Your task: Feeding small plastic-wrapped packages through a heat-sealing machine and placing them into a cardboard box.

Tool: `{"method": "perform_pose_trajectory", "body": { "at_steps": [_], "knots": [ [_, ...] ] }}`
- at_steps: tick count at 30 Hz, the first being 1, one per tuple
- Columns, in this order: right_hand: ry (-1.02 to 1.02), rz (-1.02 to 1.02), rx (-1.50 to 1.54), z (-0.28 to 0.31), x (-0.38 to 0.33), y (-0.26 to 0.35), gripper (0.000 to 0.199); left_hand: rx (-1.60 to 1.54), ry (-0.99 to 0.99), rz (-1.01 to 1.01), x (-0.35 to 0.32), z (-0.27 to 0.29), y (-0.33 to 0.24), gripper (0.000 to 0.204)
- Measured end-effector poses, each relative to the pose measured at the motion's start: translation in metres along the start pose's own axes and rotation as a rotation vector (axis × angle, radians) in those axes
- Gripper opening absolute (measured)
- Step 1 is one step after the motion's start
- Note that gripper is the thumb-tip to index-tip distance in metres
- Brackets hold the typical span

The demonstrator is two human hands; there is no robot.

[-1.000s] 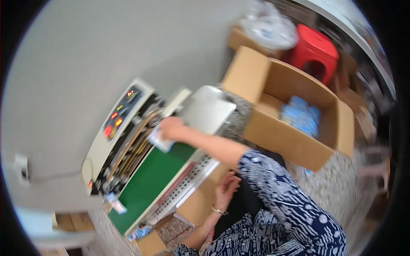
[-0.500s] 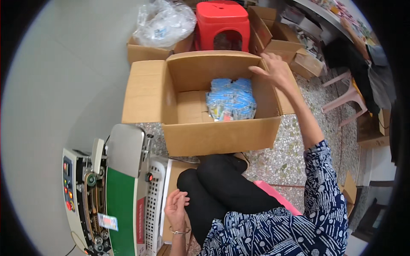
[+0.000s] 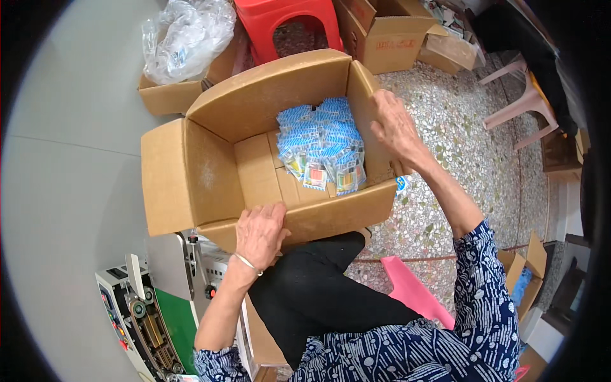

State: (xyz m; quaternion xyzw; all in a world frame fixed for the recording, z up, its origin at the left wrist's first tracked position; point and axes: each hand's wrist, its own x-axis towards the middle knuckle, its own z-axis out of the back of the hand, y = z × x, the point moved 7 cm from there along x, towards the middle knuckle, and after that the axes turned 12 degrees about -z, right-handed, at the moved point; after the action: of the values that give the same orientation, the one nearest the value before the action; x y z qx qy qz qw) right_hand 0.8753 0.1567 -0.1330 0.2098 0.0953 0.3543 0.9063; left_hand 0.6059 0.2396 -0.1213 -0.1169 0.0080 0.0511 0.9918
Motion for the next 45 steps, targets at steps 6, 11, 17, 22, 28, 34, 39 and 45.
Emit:
{"method": "perform_pose_trajectory", "body": {
  "at_steps": [6,11,17,22,28,34,39,45],
  "knots": [
    [-0.023,0.092,0.039,-0.010,-0.014,0.012,0.034,0.113,0.026,-0.005,-0.004,0.011,0.035,0.028],
    [-0.139,0.136,0.122,-0.022,-0.055,0.035,0.014,0.146,0.304,0.049,-0.016,-0.003,0.080,0.031],
    [-0.192,0.222,0.288,-0.036,-0.045,0.029,0.012,-0.373,0.592,0.077,0.043,-0.019,0.097,0.064],
    [-0.157,0.153,0.363,-0.060,-0.033,0.020,0.013,0.029,0.273,-0.313,0.128,-0.094,0.070,0.086],
    [-0.158,0.161,0.385,-0.064,-0.020,0.013,0.017,0.196,0.396,-0.454,0.181,-0.152,0.059,0.101],
    [-0.158,0.164,0.355,-0.072,-0.011,0.014,0.017,0.092,0.328,-0.419,0.182,-0.186,0.073,0.111],
    [-0.159,0.142,0.444,-0.076,-0.009,0.014,0.021,0.103,0.313,-0.387,0.191,-0.195,0.072,0.109],
    [-0.179,0.148,0.421,-0.078,-0.008,0.015,0.018,0.072,0.306,-0.434,0.185,-0.201,0.064,0.082]
  ]
}}
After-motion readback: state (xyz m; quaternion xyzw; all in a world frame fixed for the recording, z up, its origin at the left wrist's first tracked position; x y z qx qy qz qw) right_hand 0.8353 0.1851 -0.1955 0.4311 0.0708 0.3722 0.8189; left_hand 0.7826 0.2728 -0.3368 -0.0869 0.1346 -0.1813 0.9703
